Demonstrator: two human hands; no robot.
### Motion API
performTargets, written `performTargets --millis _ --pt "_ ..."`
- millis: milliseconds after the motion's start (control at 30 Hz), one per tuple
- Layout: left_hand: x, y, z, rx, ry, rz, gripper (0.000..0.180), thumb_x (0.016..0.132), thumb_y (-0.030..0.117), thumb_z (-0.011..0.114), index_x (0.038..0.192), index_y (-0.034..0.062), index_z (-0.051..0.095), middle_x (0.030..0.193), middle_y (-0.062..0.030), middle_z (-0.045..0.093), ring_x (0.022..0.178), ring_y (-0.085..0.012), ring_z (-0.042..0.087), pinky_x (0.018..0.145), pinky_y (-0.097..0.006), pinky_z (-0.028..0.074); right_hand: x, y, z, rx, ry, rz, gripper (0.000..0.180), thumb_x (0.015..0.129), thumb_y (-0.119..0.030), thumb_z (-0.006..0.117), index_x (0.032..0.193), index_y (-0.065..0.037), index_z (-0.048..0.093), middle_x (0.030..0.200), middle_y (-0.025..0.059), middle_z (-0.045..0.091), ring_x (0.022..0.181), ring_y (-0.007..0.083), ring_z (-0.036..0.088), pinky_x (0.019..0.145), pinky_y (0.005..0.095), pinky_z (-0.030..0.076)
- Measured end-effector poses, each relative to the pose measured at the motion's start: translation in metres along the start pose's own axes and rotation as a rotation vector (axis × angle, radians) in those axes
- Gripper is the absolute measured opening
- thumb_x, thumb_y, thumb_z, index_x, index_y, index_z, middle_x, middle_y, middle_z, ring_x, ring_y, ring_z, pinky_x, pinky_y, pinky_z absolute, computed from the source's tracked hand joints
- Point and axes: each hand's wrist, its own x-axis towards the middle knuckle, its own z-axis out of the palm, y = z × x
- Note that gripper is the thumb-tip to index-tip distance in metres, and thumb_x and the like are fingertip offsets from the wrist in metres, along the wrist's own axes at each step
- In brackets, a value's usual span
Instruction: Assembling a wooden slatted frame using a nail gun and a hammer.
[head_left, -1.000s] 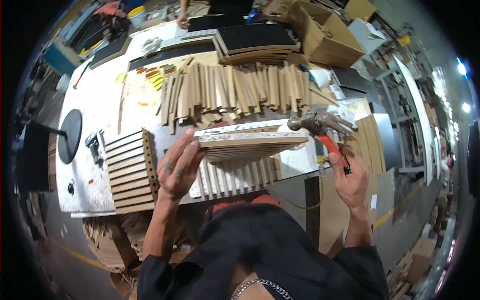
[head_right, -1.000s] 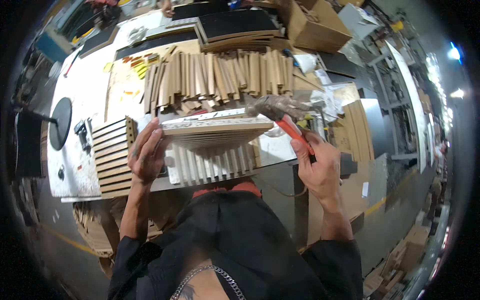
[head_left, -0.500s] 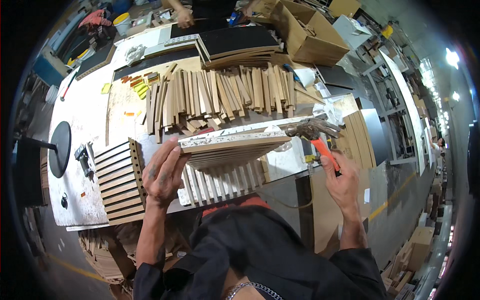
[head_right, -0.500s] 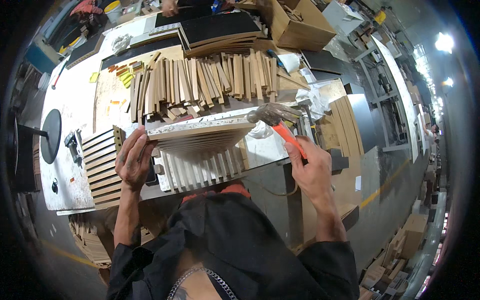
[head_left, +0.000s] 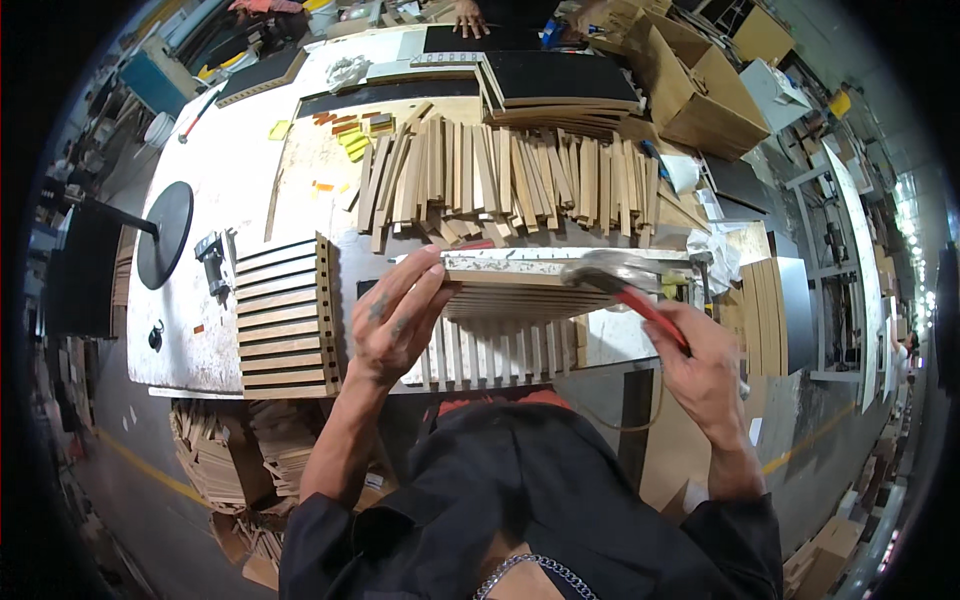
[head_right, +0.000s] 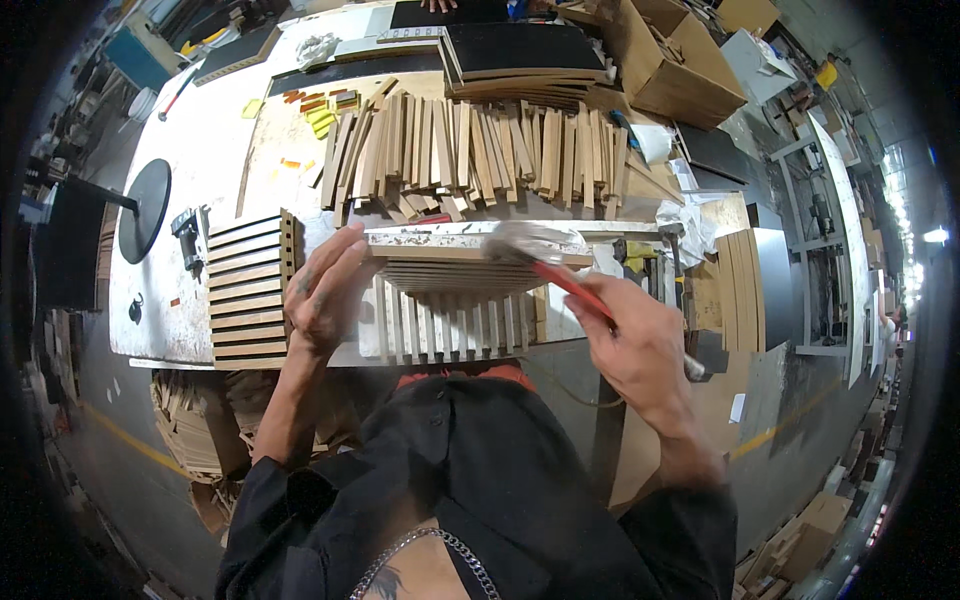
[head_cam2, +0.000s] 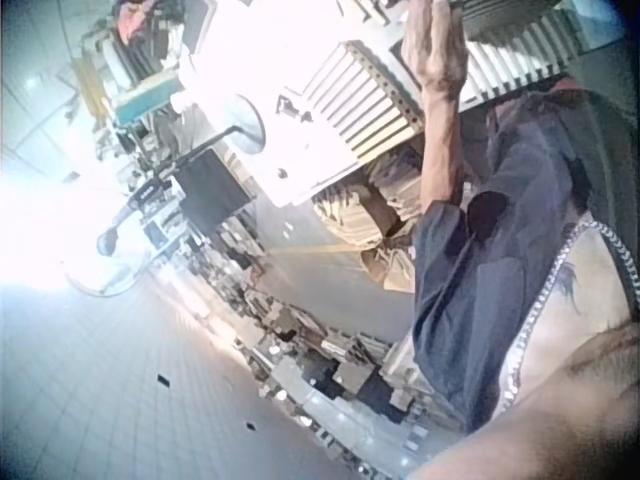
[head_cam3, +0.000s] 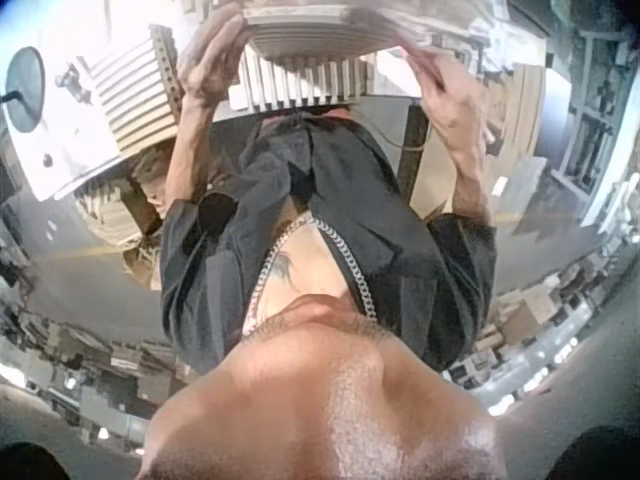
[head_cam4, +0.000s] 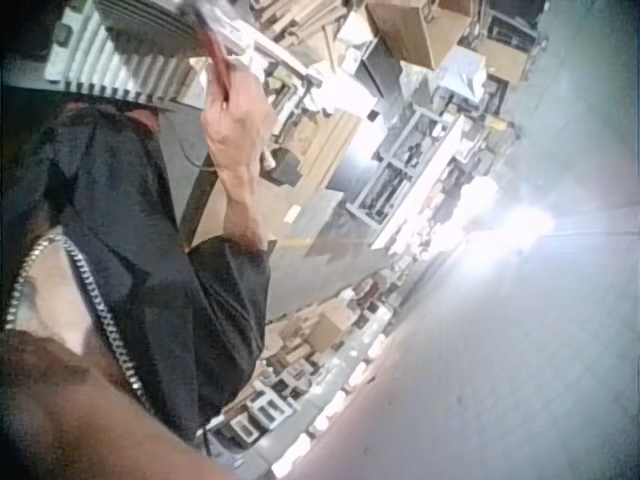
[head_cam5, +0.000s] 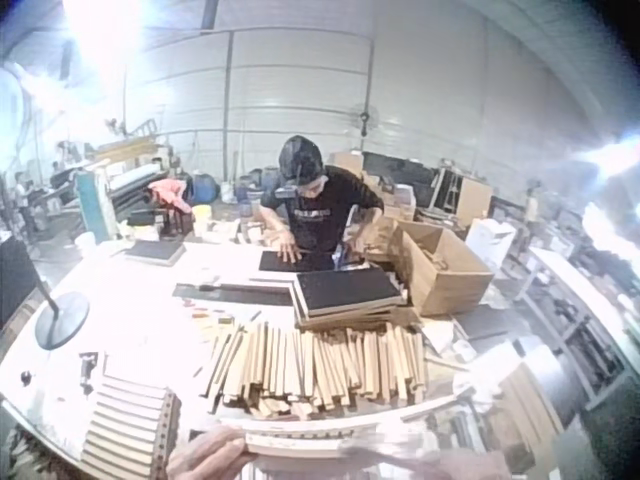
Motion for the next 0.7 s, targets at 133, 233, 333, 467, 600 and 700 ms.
performTargets --millis 133,233,333,467,600,700 --pt "-0.004 -0.003 0.004 0.011 0.009 -0.002 0.038 0.074 -0.002 0.083 0.109 -0.0018 0.069 0.111 -0.0177 0.071 0.099 -0.0319 0.072 0.081 -0.038 0.061 0.019 -0.013 0.016 0.131 0.066 -0.070 0.019 0.089 -0.013 0.072 0.107 -0.004 0.071 0.093 0.0149 0.072 0.077 0.0301 0.071 0.066 0.0354 0.055" --pt "-0.003 -0.003 0.000 0.025 -0.009 -0.012 0.037 0.074 -0.001 0.083 0.108 -0.0019 0.069 0.110 -0.0179 0.071 0.098 -0.0314 0.072 0.080 -0.037 0.062 0.033 -0.024 0.026 0.200 -0.014 -0.208 0.018 0.092 -0.013 0.071 0.106 -0.003 0.069 0.092 0.0151 0.070 0.078 0.0299 0.069 0.068 0.0350 0.052" --pt "-0.002 -0.003 -0.001 0.009 -0.029 -0.018 0.033 0.076 -0.002 0.081 0.107 -0.0041 0.069 0.110 -0.0187 0.071 0.096 -0.0315 0.072 0.079 -0.036 0.062 0.041 -0.032 0.028 0.145 -0.067 -0.240 0.018 0.092 -0.017 0.071 0.103 -0.003 0.068 0.091 0.0150 0.070 0.078 0.0329 0.069 0.067 0.0373 0.053" --pt "-0.009 -0.004 0.001 -0.038 -0.016 -0.045 0.030 0.079 0.001 0.080 0.107 -0.0045 0.069 0.111 -0.0203 0.071 0.098 -0.0329 0.072 0.079 -0.036 0.061 0.047 -0.031 0.041 0.073 -0.113 -0.273 0.017 0.090 -0.020 0.068 0.100 -0.007 0.064 0.081 0.0135 0.066 0.075 0.0323 0.066 0.063 0.0426 0.050" --pt "-0.013 0.008 0.008 -0.161 0.087 -0.197 0.074 0.081 0.000 0.081 0.140 -0.0013 0.036 0.119 -0.0241 0.066 0.108 -0.0337 0.069 0.090 -0.039 0.060 0.046 -0.033 0.046 0.073 -0.066 -0.331 0.017 0.092 -0.024 0.066 0.093 -0.008 0.061 0.077 0.0125 0.063 0.070 0.0318 0.065 0.058 0.0430 0.049" --pt "-0.025 0.003 0.005 -0.077 0.026 -0.228 0.088 0.079 -0.002 0.081 0.144 0.0015 0.022 0.123 -0.0246 0.063 0.111 -0.0327 0.068 0.093 -0.040 0.060 0.049 -0.037 0.046 0.076 -0.068 -0.352 0.017 0.093 -0.025 0.066 0.092 -0.008 0.061 0.076 0.0116 0.063 0.068 0.0312 0.065 0.055 0.0427 0.049"
